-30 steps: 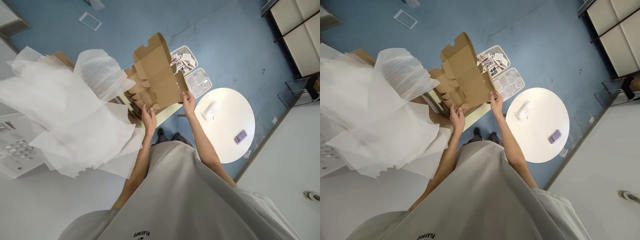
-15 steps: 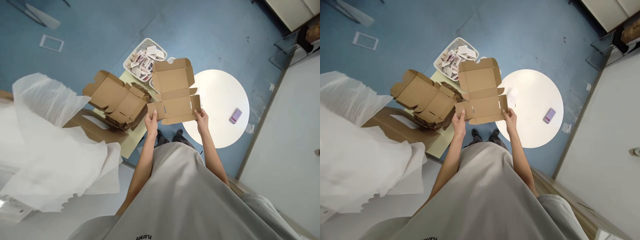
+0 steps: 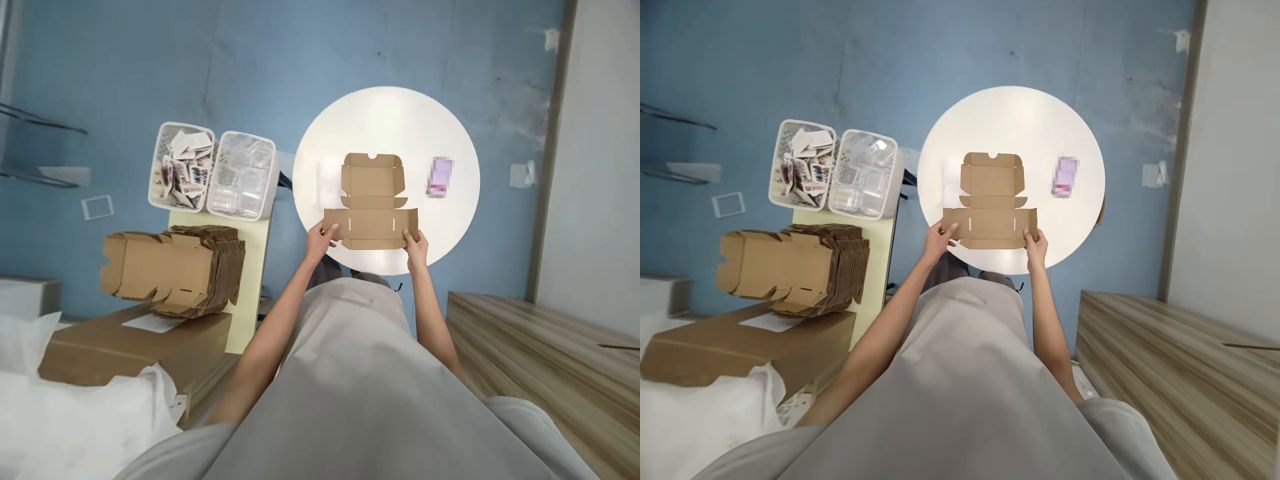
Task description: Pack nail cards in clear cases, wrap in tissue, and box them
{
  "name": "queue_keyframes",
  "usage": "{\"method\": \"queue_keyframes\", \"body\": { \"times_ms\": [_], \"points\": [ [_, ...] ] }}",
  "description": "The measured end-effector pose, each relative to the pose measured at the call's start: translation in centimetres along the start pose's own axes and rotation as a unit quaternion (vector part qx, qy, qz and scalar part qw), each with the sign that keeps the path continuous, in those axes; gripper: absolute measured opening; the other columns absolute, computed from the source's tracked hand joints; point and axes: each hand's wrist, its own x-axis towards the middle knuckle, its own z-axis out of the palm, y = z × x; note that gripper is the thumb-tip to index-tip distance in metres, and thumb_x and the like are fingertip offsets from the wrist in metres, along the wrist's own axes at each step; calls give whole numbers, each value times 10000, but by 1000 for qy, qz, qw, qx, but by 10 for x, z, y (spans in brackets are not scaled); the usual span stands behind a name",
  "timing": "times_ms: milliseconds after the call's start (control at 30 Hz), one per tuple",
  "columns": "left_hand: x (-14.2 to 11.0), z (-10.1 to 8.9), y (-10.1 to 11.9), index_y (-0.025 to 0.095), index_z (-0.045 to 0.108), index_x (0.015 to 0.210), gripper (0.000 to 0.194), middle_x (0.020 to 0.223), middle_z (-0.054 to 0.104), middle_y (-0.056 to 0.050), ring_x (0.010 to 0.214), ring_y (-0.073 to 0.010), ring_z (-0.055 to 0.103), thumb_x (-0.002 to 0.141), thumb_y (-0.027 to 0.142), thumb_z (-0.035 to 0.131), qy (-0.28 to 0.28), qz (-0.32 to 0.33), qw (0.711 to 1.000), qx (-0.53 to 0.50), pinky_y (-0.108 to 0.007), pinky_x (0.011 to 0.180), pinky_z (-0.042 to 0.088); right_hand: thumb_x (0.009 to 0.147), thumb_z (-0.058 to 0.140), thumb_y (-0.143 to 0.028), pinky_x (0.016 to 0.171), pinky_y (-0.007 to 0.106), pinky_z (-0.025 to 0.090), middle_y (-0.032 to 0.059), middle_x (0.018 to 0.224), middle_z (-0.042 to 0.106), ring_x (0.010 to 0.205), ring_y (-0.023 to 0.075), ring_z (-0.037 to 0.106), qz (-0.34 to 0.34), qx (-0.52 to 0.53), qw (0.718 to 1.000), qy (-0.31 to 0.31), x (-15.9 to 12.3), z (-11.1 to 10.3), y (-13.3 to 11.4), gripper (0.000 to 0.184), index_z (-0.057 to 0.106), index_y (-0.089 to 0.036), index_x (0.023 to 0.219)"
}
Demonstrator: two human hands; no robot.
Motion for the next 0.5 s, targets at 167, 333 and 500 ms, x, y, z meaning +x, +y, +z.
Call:
{"method": "queue_keyframes", "body": {
  "times_ms": [167, 333, 500],
  "points": [
    [31, 46, -13, 158, 778, 1149, 292, 1100, 798, -78, 926, -191, 759, 929, 342, 839, -56, -67, 995, 44, -347, 782, 743, 704, 850, -630, 820, 368, 641, 60, 1044, 790, 1016, 243, 741, 88, 25, 996, 14, 31, -28, 39, 543, 651, -245, 1031],
    [57, 68, -27, 169, 753, 1247, 288, 1071, 767, -85, 932, -221, 782, 962, 162, 714, -62, -141, 971, 182, -463, 973, 707, 791, 829, -464, 1026, 441, 633, 99, 1152, 798, 1112, 253, 745, 139, -68, 986, 56, 54, -45, 55, 425, 678, -211, 1097],
    [53, 80, -24, 215, 696, 1441, 449, 1452, 684, -168, 1226, -297, 748, 997, 156, 670, 4, 31, 946, 322, -486, 1187, 578, 928, 733, -436, 1172, 568, 574, 205, 1500, 686, 1288, 326, 696, -10, -222, 971, 94, 56, -39, 46, 508, 666, -213, 1380]
  ]
}}
